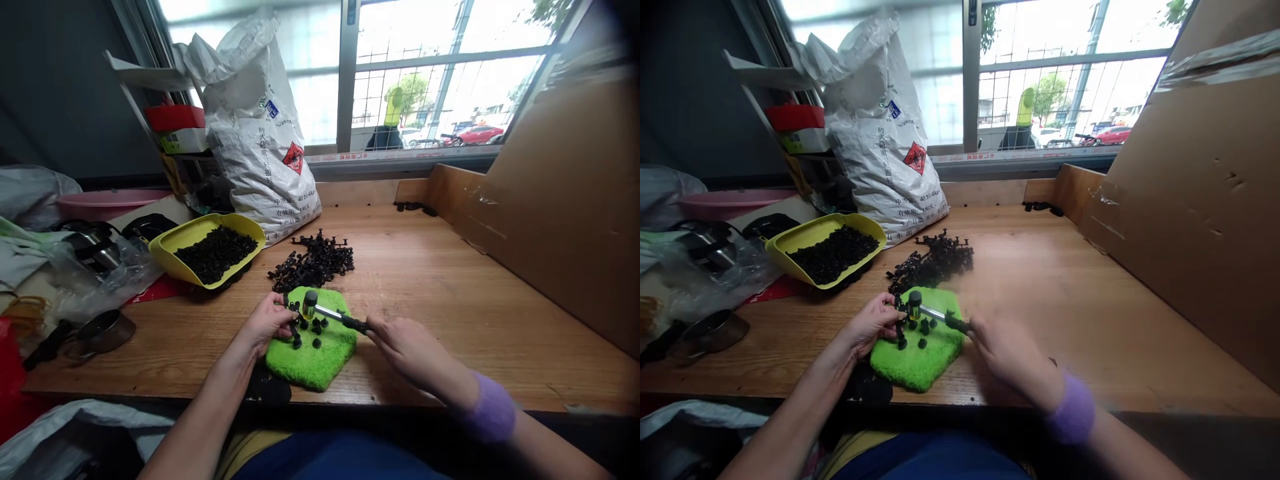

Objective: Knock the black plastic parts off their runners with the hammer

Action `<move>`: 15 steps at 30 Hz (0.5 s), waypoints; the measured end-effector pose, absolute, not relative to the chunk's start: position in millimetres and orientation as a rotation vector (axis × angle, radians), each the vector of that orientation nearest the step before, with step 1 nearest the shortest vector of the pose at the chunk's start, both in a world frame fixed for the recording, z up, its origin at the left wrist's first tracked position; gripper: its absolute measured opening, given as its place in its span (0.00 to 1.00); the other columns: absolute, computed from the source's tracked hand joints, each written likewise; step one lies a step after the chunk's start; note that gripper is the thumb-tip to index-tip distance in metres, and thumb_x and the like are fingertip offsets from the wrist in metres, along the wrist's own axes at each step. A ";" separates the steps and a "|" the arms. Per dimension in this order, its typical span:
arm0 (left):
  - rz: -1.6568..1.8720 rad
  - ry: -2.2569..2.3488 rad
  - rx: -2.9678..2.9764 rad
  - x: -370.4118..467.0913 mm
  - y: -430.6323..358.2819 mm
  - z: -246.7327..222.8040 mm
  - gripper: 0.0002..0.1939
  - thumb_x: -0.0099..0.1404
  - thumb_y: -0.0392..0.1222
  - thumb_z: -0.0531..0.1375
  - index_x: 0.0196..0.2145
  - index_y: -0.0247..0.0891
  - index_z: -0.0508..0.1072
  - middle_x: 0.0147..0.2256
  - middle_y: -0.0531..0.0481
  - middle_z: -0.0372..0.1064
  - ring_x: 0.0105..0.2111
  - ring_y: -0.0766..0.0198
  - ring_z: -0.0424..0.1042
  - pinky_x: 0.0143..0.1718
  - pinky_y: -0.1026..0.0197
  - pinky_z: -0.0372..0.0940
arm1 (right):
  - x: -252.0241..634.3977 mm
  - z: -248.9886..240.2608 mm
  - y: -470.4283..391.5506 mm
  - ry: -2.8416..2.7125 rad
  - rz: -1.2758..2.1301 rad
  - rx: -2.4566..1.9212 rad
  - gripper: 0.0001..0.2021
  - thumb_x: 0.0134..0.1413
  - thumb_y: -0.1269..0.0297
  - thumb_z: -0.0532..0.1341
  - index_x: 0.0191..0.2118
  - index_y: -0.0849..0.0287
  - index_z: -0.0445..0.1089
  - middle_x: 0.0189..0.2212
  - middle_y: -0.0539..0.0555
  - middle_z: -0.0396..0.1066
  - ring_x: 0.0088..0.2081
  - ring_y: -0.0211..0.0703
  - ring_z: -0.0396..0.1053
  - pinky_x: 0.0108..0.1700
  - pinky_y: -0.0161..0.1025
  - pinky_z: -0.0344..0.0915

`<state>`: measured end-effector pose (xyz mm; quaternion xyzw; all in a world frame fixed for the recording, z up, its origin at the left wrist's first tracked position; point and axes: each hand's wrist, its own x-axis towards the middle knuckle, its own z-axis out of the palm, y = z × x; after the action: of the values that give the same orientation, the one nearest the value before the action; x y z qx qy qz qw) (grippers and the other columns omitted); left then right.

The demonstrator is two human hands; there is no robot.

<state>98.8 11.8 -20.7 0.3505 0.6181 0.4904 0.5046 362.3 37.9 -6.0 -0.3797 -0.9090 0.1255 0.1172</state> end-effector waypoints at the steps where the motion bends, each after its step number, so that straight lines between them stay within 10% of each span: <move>1: 1.190 1.481 0.846 99.1 11.7 -20.7 0.19 0.47 0.35 0.63 0.31 0.39 0.55 0.19 0.60 0.63 0.15 0.73 0.63 0.14 0.73 0.58 | 362.2 -6.1 37.6 -2.617 0.376 -1.080 0.12 0.64 0.60 0.44 0.31 0.57 0.57 0.21 0.49 0.62 0.22 0.40 0.59 0.24 0.35 0.48; 15: 1.214 1.493 0.882 99.7 13.4 -21.7 0.21 0.46 0.37 0.65 0.32 0.40 0.56 0.18 0.62 0.61 0.15 0.72 0.64 0.15 0.71 0.60 | 354.9 -8.3 38.4 -2.740 0.179 -1.151 0.13 0.63 0.60 0.46 0.30 0.57 0.59 0.20 0.50 0.62 0.20 0.40 0.59 0.23 0.36 0.45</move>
<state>99.7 13.4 -21.7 0.3633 0.6146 0.4998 0.4904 354.9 38.4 -8.3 -0.3851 -0.9173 0.0599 0.0819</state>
